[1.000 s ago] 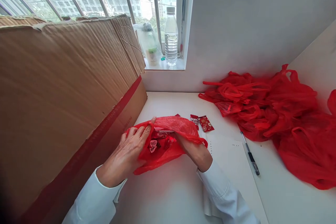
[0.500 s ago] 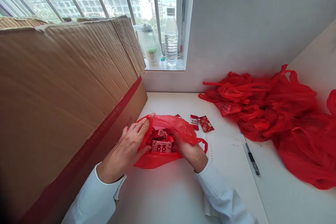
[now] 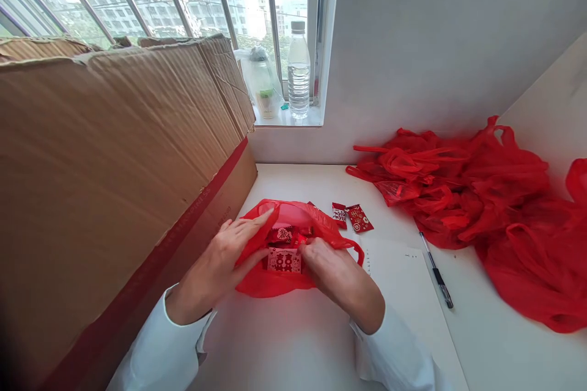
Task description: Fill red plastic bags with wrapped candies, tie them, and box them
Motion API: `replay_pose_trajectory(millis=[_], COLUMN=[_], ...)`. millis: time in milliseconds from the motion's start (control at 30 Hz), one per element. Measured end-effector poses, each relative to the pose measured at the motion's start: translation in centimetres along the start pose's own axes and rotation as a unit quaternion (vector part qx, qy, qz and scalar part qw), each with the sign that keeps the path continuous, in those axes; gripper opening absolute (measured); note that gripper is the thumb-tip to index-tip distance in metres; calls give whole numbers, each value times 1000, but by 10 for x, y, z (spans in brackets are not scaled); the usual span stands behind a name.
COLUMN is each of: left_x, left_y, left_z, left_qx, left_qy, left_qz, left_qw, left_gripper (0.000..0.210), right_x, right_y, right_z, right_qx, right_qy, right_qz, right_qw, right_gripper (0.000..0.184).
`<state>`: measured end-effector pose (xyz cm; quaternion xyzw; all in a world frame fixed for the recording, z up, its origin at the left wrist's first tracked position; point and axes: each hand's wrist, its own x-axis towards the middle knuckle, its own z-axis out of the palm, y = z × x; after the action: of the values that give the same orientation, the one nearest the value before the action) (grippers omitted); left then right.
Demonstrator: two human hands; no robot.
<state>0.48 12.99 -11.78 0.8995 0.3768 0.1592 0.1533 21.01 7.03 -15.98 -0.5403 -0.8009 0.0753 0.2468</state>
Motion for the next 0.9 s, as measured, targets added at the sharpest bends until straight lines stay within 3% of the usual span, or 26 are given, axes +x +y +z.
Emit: replay_pose_trajectory(millis=[67,133,200,267,400,500,567,633,700,733,800,900], left_x=[-1,-2,-2,-1,5,9,9,7,3,1,-3,-7], left_y=[4,9,13,14,5,2,6,15,25,30,35,32], left_z=[-6,-12,-17,-18,-10,-5,-5,-6,-5,-4,0,6], left_qx=[-74,-147,-211,-274,-377,-353,-310,-273,-238,-218,-188,-194], left_qy=[29,67,95,110,121,161,167,130,85,70,42,38], left_qz=[6,-25,-65,-88,-137,-176,-173,-150,-121,-103,-57,-22], left_qw=[997,987,971,951,908,905,920,941,960,968,980,980], left_gripper=[42,29,22,23,32,34,49,90,123,127,103,33], right_x=[4,6,6,1,-10,-11,-8,-2,7,13,25,39], right_y=[-13,-19,-15,-1,34,43,35,16,-9,-22,-45,-59], right_z=[-22,-41,-52,-57,-64,-75,-82,-85,-84,-82,-76,-67], right_qx=[-32,-94,-166,-195,-48,138,227,262,274,278,288,285], right_qy=[-41,5,89,76,-80,-31,58,138,160,141,74,23], right_qz=[-34,-34,24,102,181,183,182,158,92,45,-67,-163], right_qw=[998,995,982,972,979,973,955,942,944,949,952,944], right_gripper=[23,22,31,40,10,13,18,14,6,4,11,20])
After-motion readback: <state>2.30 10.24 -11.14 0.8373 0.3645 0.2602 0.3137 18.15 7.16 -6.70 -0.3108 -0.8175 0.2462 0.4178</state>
